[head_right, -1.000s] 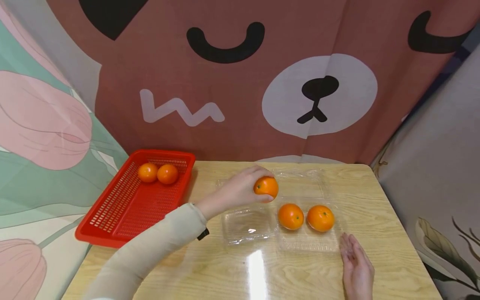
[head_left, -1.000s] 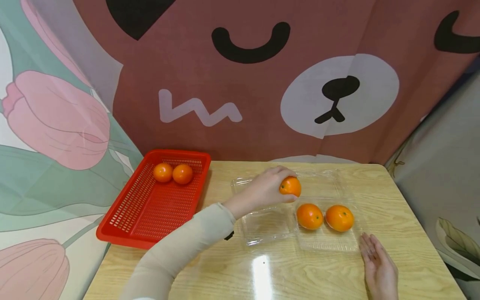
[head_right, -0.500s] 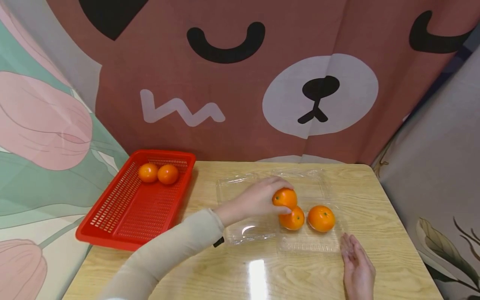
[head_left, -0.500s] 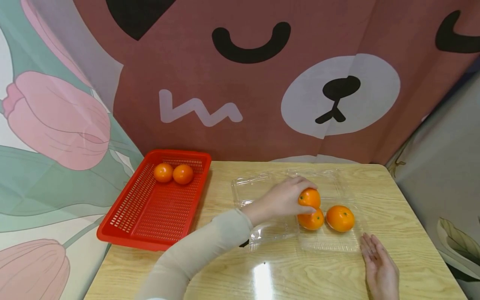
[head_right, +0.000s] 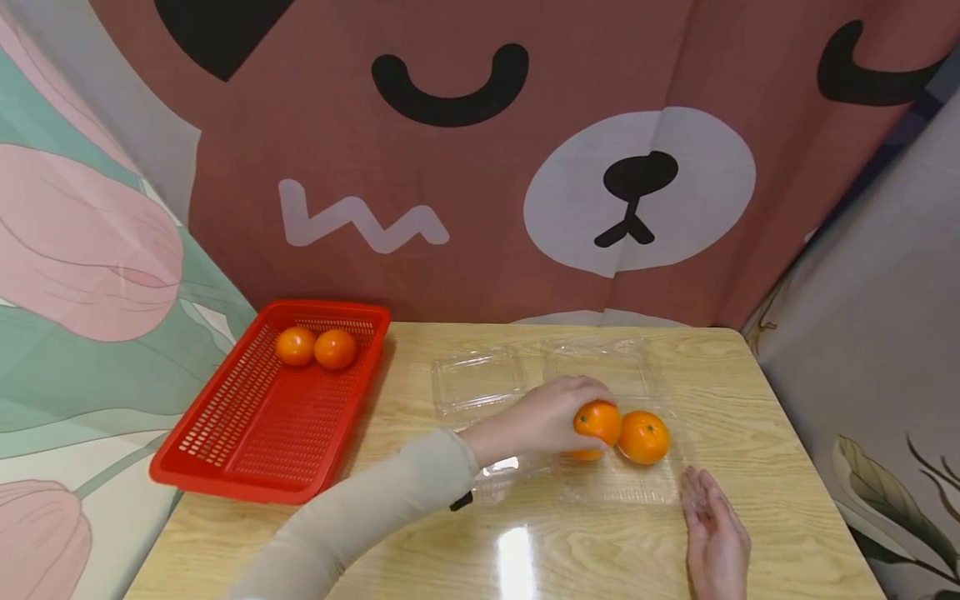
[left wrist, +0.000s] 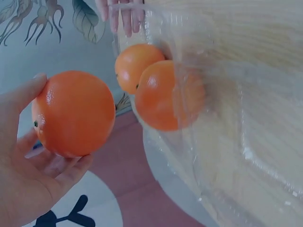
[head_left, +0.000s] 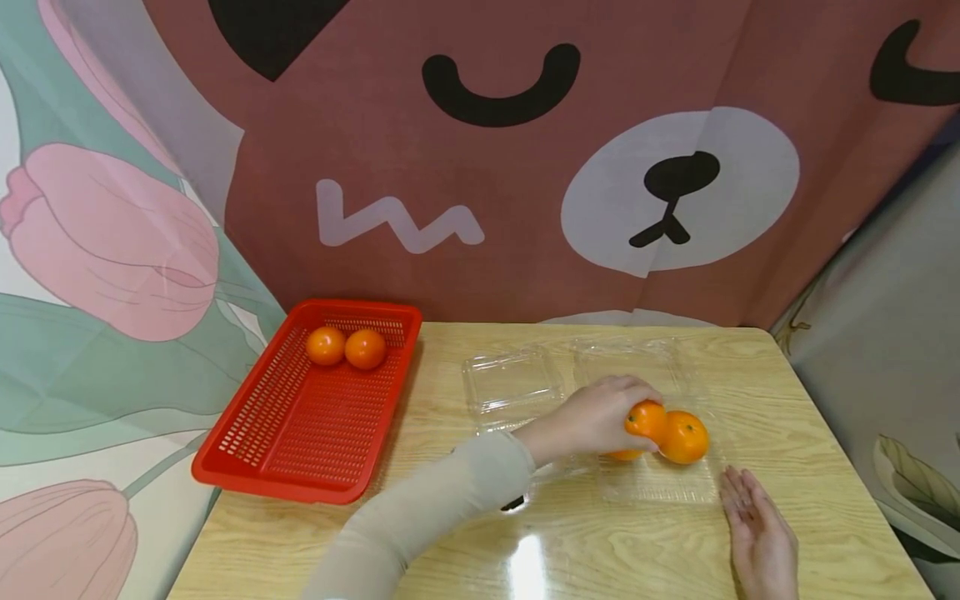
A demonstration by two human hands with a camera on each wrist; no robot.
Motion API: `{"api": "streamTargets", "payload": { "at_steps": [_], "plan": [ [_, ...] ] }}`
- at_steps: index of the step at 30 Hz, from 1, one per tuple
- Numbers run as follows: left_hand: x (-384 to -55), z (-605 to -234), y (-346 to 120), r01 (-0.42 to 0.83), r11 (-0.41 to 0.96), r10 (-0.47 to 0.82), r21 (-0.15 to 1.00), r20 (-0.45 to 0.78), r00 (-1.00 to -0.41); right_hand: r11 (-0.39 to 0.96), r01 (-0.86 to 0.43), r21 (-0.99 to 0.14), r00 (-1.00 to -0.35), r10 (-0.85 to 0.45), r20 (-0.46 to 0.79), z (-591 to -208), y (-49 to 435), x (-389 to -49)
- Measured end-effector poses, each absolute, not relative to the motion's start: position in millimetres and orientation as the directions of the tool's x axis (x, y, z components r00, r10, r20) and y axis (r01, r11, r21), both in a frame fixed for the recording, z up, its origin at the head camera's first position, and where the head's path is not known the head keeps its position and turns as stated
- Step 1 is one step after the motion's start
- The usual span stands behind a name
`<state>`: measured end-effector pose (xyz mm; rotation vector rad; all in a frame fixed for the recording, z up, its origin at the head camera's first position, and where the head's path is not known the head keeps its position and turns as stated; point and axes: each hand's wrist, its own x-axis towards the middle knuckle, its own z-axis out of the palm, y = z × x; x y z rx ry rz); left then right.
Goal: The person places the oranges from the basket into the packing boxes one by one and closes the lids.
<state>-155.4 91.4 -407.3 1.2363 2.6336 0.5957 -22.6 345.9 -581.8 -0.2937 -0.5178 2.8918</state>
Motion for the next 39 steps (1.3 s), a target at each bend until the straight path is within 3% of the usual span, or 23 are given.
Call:
{"api": "streamTargets", "payload": {
  "at_steps": [9,19,39],
  "plan": [
    [-146,-423,107,0.739,0.543,0.812,0.399,-0.025,-0.584,-0.922,-0.151,-0.357,-0.966,0.214,-0.143,-584,347,-24],
    [-138,-445,117,0.767,0.514,0.842,0.384,-0.055,-0.536,-0.942,-0.167,-0.293,-0.982,0.186,-0.04,-586,345,-24],
    [-136,-466,140,0.788,0.507,0.86,0.351,-0.144,-0.49,-0.93,-0.163,-0.33,-0.975,0.204,-0.093,-588,347,-24]
  ]
}}
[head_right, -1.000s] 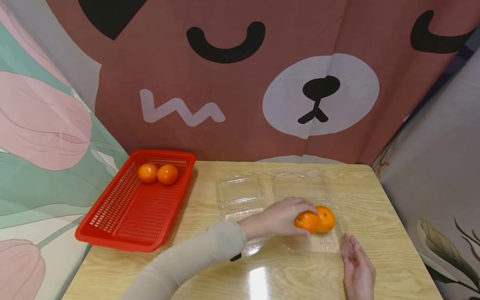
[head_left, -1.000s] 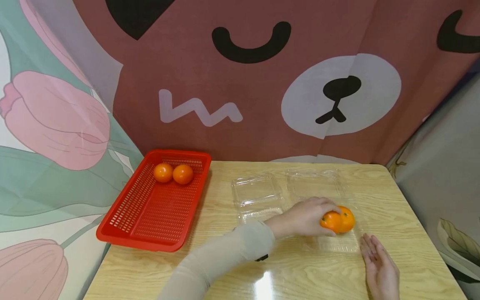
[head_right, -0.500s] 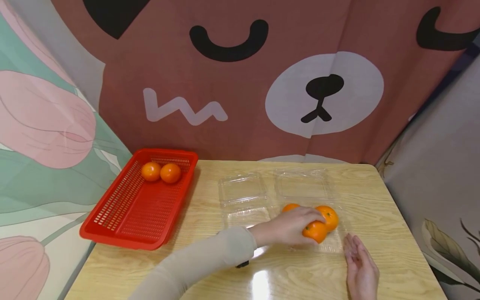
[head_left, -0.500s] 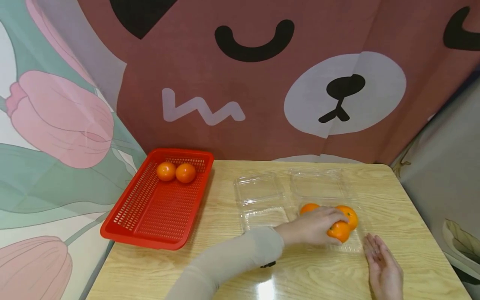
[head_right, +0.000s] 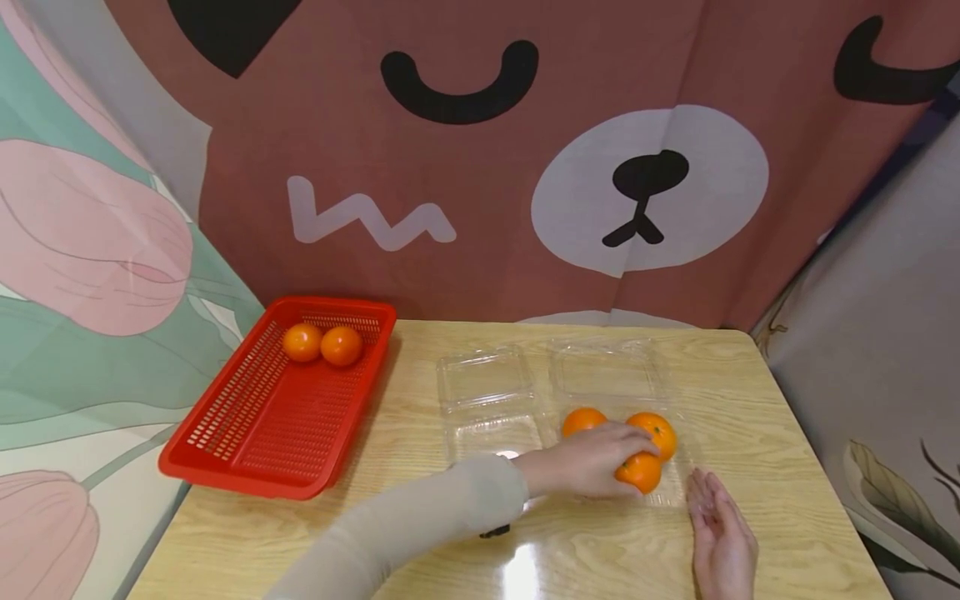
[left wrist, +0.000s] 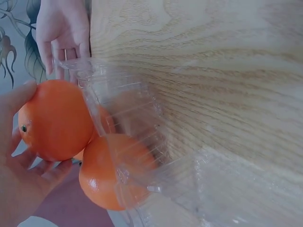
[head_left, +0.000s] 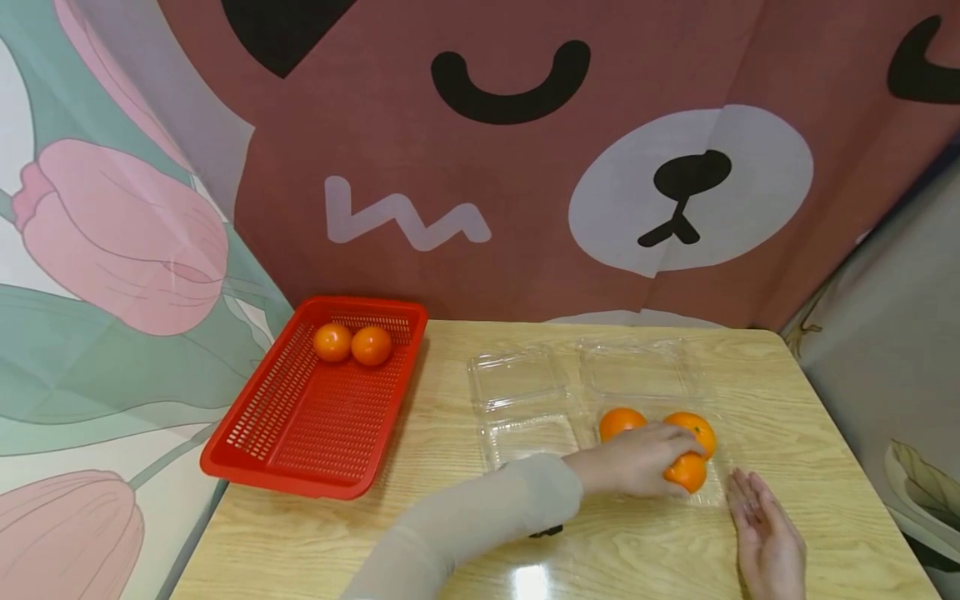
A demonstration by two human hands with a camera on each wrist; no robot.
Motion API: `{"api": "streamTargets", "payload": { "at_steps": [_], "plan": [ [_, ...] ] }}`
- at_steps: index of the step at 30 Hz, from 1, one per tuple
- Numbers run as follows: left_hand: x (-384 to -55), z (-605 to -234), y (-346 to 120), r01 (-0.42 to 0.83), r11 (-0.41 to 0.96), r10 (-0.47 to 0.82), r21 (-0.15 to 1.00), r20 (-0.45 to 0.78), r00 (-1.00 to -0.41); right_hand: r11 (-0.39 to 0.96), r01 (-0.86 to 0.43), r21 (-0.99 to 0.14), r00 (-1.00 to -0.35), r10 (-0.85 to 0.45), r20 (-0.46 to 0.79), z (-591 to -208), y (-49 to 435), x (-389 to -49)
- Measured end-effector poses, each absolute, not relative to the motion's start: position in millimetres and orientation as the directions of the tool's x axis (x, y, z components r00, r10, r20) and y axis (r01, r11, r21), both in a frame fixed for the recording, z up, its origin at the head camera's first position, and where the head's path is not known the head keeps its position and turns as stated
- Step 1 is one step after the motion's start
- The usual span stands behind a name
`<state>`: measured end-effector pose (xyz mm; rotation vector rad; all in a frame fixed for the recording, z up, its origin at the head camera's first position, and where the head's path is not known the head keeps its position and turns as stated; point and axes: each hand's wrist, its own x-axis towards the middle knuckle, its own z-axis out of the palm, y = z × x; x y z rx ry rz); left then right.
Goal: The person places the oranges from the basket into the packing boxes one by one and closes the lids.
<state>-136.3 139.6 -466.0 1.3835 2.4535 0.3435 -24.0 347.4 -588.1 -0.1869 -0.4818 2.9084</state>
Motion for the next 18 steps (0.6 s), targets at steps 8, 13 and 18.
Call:
{"api": "streamTargets", "payload": {
  "at_steps": [8,13,18],
  "plan": [
    [-135.0,-469.2,145.5,0.795,0.52,0.854,0.312,-0.186,-0.485,-0.942,-0.166,-0.291,-0.983,0.182,-0.031,-589.8,345.6,-23.6],
    [-132.8,-471.6,147.2,0.79,0.538,0.843,0.295,-0.209,-0.496,-0.943,-0.165,-0.29,-0.984,0.176,-0.012,-588.3,344.3,-23.8],
    [-133.3,-472.1,146.8,0.793,0.532,0.846,0.296,-0.199,-0.494,-0.948,-0.167,-0.271,-0.986,0.167,0.024,-587.7,344.4,-24.1]
  ]
}}
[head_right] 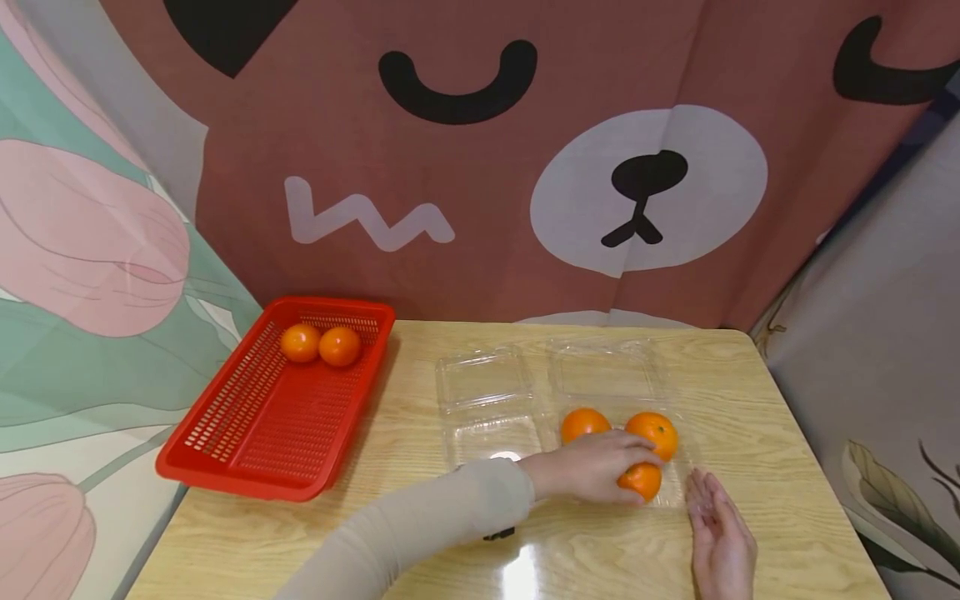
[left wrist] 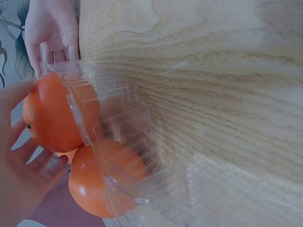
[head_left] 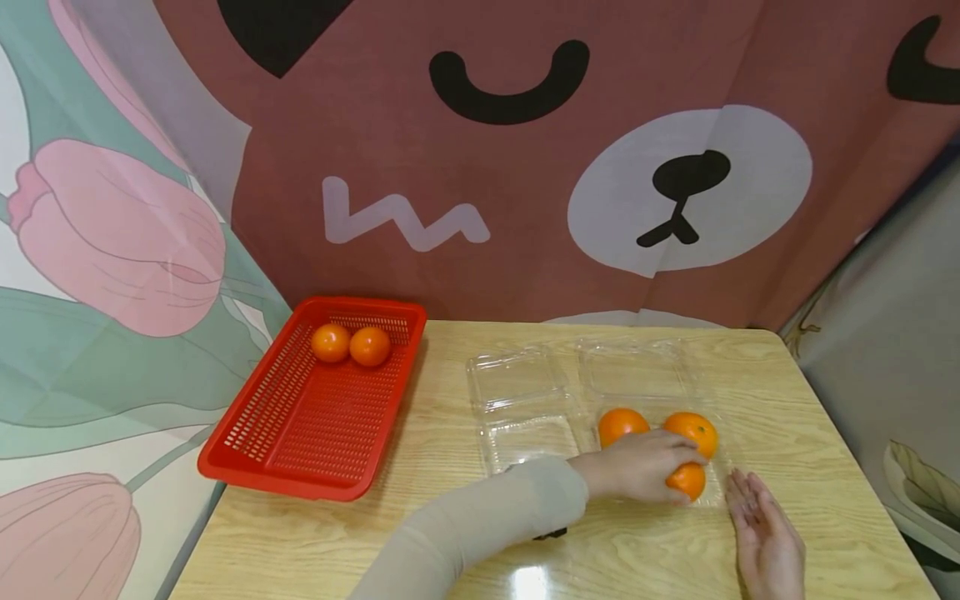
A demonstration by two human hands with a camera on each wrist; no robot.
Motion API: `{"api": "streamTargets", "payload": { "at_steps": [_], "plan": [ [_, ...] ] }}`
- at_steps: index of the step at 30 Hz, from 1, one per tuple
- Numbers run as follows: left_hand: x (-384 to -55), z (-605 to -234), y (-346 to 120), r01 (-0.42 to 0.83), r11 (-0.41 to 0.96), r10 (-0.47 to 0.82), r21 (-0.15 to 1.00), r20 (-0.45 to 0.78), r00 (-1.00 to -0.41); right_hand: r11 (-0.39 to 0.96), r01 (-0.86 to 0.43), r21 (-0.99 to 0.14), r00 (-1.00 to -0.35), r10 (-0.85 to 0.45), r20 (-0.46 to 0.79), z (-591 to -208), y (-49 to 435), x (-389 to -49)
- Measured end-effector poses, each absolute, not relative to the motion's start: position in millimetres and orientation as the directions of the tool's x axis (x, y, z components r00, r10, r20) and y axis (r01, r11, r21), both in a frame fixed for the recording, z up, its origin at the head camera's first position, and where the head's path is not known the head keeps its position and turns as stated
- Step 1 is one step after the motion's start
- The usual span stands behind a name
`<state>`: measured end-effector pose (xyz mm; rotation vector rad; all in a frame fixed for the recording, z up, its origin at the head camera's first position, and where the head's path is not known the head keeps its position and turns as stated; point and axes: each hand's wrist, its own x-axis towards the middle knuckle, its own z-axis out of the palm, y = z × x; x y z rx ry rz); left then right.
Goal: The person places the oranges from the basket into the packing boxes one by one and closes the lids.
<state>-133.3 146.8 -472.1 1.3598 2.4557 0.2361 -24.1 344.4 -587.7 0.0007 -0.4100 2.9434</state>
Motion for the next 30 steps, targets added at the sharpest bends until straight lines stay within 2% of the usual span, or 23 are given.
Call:
{"api": "streamTargets", "payload": {
  "at_steps": [7,13,17,21,25,30],
  "plan": [
    [-137,-473,144,0.778,0.53,0.847,0.336,-0.171,-0.503,-0.93,-0.177,-0.323,-0.977,0.205,-0.055,-590,346,-23],
    [-144,-473,140,0.745,0.551,0.826,0.376,-0.121,-0.551,-0.941,-0.167,-0.295,-0.981,0.189,-0.048,-588,345,-24],
    [-151,-471,138,0.738,0.56,0.806,0.376,-0.041,-0.591,-0.933,-0.169,-0.316,-0.97,0.215,-0.116,-584,346,-25],
    [-159,-468,136,0.705,0.608,0.746,0.365,0.041,-0.665,-0.924,-0.16,-0.346,-0.955,0.234,-0.185,-582,347,-26],
    [-165,-466,131,0.593,0.656,0.646,0.467,0.06,-0.761,-0.917,-0.158,-0.366,-0.947,0.245,-0.206,-581,347,-26],
    [-176,-464,126,0.452,0.674,0.516,0.584,0.065,-0.854,-0.922,-0.166,-0.349,-0.959,0.233,-0.16,-584,347,-24]
  ]
}}
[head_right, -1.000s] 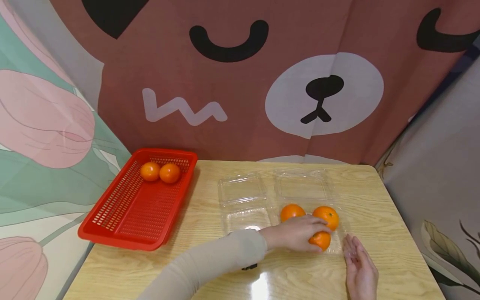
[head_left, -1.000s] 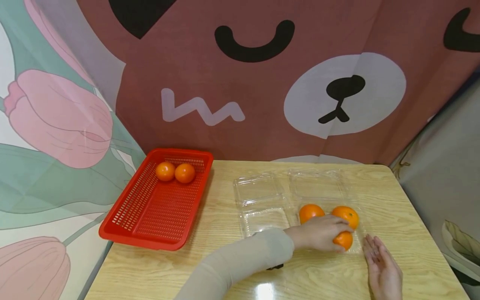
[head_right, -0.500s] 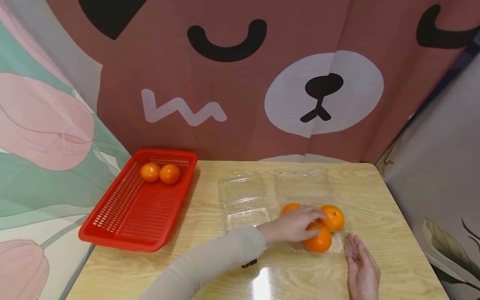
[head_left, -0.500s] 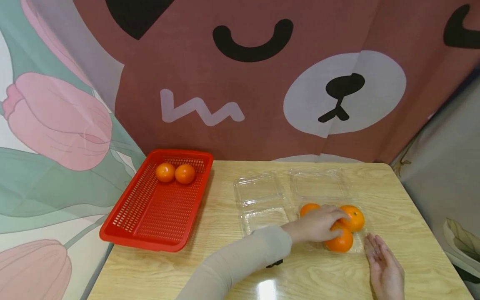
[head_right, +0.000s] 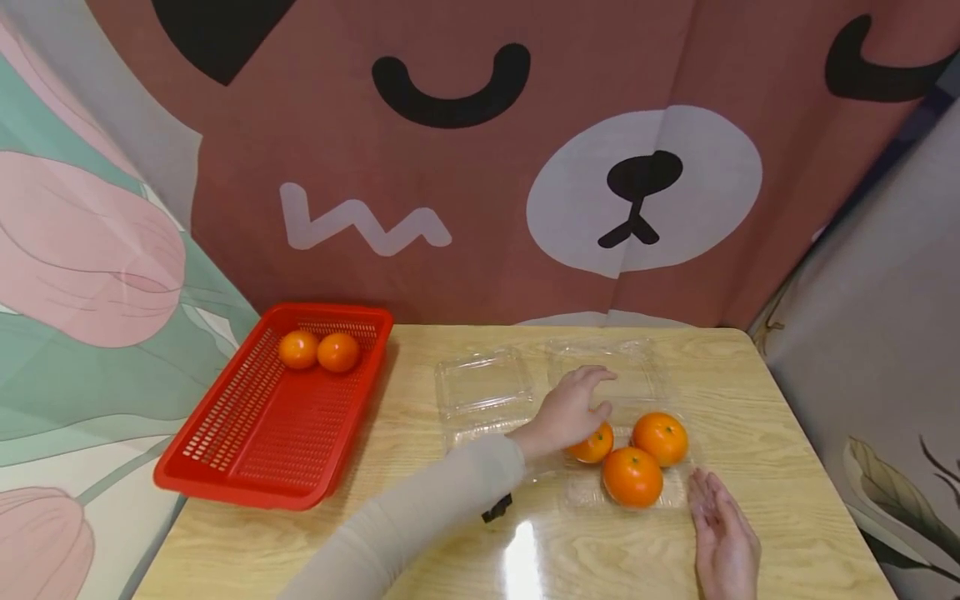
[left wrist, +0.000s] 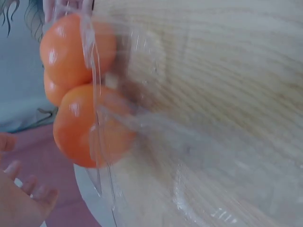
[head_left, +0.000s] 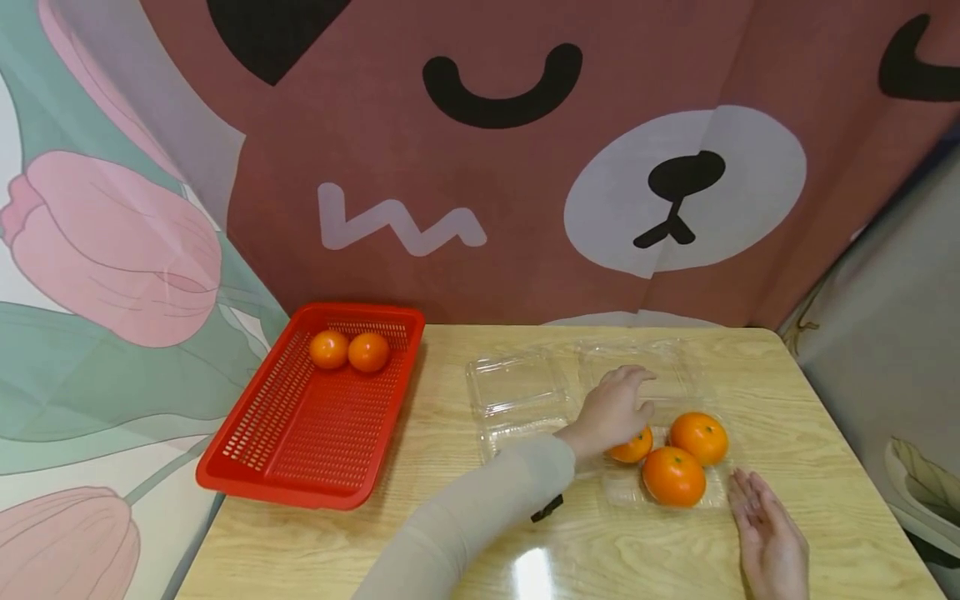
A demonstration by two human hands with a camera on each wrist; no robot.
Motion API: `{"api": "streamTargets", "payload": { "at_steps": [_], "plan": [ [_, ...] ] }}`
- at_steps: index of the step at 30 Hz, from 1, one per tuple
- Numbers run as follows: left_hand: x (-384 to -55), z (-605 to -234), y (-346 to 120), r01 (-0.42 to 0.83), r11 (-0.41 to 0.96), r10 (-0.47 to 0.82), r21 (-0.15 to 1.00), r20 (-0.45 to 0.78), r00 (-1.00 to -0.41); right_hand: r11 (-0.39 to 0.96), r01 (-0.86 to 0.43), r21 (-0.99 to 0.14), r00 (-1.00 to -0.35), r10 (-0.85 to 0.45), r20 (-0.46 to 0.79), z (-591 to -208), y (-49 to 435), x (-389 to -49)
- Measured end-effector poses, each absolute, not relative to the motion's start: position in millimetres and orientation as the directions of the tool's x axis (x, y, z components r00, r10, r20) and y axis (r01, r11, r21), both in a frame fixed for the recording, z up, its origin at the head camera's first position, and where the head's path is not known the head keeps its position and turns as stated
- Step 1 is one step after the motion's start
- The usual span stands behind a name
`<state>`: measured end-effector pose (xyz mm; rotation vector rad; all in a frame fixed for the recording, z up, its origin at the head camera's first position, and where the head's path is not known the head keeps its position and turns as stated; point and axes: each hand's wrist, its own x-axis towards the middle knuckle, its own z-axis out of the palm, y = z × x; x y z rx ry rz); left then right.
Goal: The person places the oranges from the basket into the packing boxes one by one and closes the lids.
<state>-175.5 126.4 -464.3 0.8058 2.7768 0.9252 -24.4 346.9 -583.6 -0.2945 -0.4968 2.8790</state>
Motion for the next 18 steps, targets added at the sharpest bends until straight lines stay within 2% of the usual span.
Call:
{"api": "streamTargets", "payload": {
  "at_steps": [5,9,14,18],
  "plan": [
    [-187,-467,125,0.288,0.659,0.373,0.695,0.029,-0.927,-0.933,-0.17,-0.316,-0.973,0.21,-0.096,-586,346,-24],
    [-196,-469,125,0.137,0.622,0.266,0.771,-0.043,-0.963,-0.942,-0.174,-0.288,-0.978,0.199,-0.06,-587,346,-23],
    [-205,-468,122,-0.104,0.524,0.148,0.845,-0.21,-0.966,-0.941,-0.173,-0.292,-0.977,0.202,-0.072,-586,346,-23],
    [-211,-470,121,-0.214,0.465,0.087,0.859,-0.286,-0.954,-0.932,-0.171,-0.319,-0.973,0.21,-0.095,-585,346,-23]
  ]
}}
